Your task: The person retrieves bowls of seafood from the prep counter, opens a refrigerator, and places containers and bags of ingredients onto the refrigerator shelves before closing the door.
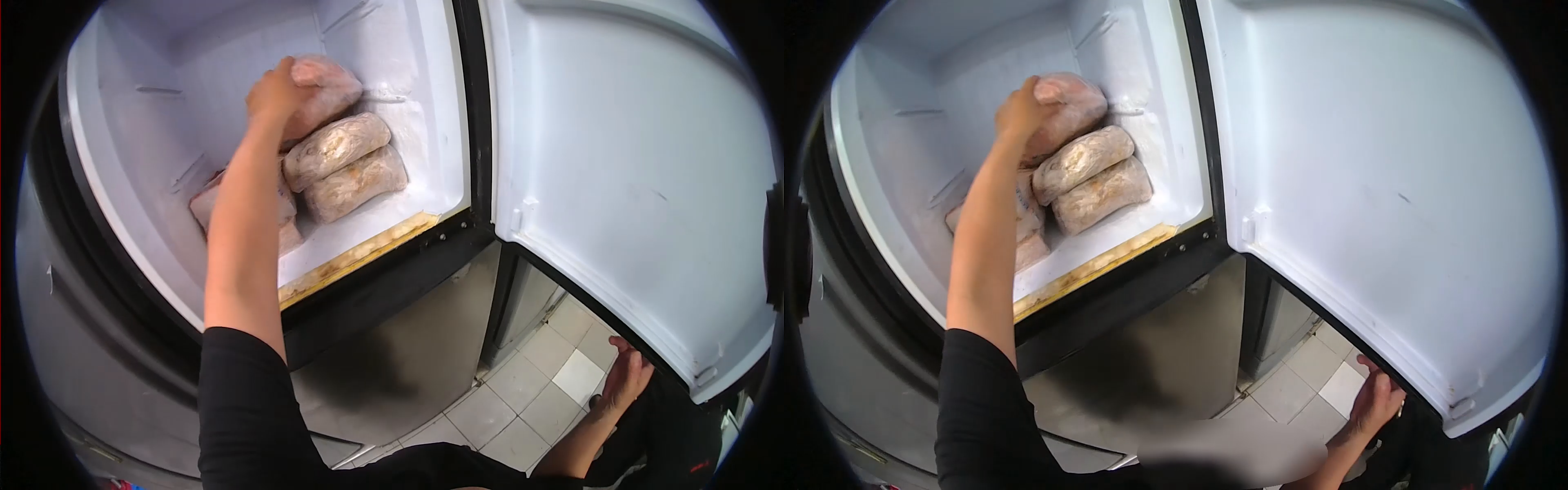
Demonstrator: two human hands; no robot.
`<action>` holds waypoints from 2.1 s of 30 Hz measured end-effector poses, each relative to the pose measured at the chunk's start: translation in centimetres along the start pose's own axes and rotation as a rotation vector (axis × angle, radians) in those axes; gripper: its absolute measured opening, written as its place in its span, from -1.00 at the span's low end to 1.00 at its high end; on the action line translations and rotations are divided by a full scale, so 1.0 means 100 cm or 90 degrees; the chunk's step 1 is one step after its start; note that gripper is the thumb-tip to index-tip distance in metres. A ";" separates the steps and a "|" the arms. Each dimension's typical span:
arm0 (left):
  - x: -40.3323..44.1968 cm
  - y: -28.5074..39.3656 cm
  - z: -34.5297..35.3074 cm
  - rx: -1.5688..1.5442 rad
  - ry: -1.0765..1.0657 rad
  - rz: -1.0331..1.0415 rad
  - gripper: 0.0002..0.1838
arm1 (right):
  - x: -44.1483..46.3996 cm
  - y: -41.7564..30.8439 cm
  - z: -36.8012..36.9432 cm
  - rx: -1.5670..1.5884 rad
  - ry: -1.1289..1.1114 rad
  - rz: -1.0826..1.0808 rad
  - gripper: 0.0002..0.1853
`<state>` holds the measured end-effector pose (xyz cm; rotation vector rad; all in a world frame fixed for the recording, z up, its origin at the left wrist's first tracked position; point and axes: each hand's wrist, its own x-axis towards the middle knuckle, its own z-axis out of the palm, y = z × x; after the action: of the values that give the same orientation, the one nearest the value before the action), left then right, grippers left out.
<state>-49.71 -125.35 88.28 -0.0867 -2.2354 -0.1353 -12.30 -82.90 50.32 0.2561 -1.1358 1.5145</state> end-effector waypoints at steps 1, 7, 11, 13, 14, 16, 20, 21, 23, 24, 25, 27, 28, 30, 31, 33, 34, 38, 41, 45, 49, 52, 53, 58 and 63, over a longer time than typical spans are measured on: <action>0.018 -0.009 0.004 0.015 0.042 0.007 -0.14 | 0.004 0.006 -0.011 0.009 -0.009 0.006 -0.47; 0.075 -0.057 -0.006 0.015 0.066 -0.039 -0.20 | 0.023 0.027 -0.033 0.050 -0.039 -0.010 -0.49; 0.103 -0.101 0.004 -0.027 0.001 -0.082 -0.15 | 0.025 0.035 -0.040 0.051 -0.030 0.005 -0.53; 0.095 -0.100 -0.005 -0.044 -0.003 -0.083 -0.14 | 0.026 0.035 -0.039 0.044 -0.035 0.000 -0.54; 0.071 -0.072 -0.036 -0.028 -0.159 -0.114 -0.16 | 0.026 0.035 -0.038 0.050 -0.029 -0.001 -0.55; 0.060 -0.035 -0.073 -0.007 -0.317 -0.142 -0.18 | 0.026 0.035 -0.039 0.054 -0.017 0.003 -0.55; 0.065 0.009 -0.080 0.140 -0.486 -0.046 -0.03 | 0.027 0.040 -0.044 0.083 -0.044 0.002 -0.50; 0.057 0.029 -0.077 0.071 -0.396 -0.035 -0.01 | 0.026 0.042 -0.045 0.087 -0.058 -0.001 -0.49; 0.037 0.080 -0.063 0.136 -0.337 0.043 -0.11 | 0.023 0.043 -0.041 0.092 -0.046 -0.010 -0.48; 0.040 0.086 -0.027 0.130 -0.402 0.055 -0.20 | 0.024 0.044 -0.041 0.096 -0.041 -0.013 -0.46; 0.043 0.090 0.005 0.125 -0.468 0.066 -0.28 | 0.024 0.046 -0.043 0.099 -0.040 -0.015 -0.46; 0.026 0.115 0.014 0.215 -0.422 0.054 -0.33 | 0.019 0.049 -0.050 0.072 0.007 -0.016 -0.47; 0.019 0.123 0.019 0.300 -0.376 0.044 -0.39 | 0.016 0.051 -0.059 0.072 0.006 -0.009 -0.47; 0.025 0.129 0.027 0.338 -0.376 0.036 -0.41 | 0.013 0.056 -0.079 0.211 -0.088 -0.005 -0.29; 0.029 0.127 0.034 0.376 -0.374 0.027 -0.43 | 0.014 0.056 -0.075 0.212 -0.093 0.009 -0.29; 0.033 0.120 0.047 0.387 -0.337 0.049 -0.45 | 0.014 0.054 -0.064 0.053 0.050 -0.030 -0.50; 0.034 0.114 0.052 0.393 -0.288 0.078 -0.46 | 0.015 0.053 -0.059 0.059 0.044 -0.022 -0.50; 0.027 0.099 0.059 0.351 -0.167 0.140 -0.43 | 0.019 0.046 -0.042 0.047 0.020 -0.048 -0.51; 0.027 0.075 0.029 0.215 -0.208 0.199 -0.22 | 0.022 0.040 -0.040 0.037 -0.011 -0.044 -0.51; 0.030 0.003 -0.014 0.020 -0.265 0.139 0.05 | 0.024 0.042 -0.043 0.042 -0.057 -0.037 -0.49; 0.005 -0.030 -0.027 -0.052 -0.327 0.118 0.24 | 0.025 0.044 -0.040 0.044 -0.026 -0.027 -0.49; 0.010 -0.033 -0.015 -0.075 -0.276 0.163 0.23 | 0.024 0.045 -0.042 0.035 -0.013 -0.024 -0.49; 0.014 -0.032 -0.011 -0.076 -0.279 0.165 0.23 | 0.024 0.045 -0.044 0.020 -0.024 -0.024 -0.48; 0.027 -0.011 0.001 0.036 -0.080 0.152 -0.14 | 0.022 0.041 -0.032 0.020 -0.014 -0.029 -0.47; 0.020 0.016 0.009 0.077 -0.098 0.074 -0.17 | 0.007 0.028 -0.022 0.116 -0.044 0.003 -0.53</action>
<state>-51.50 -123.57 89.38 -0.1649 -2.3791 0.0723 -13.98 -80.45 48.28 0.4319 -1.0538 1.6262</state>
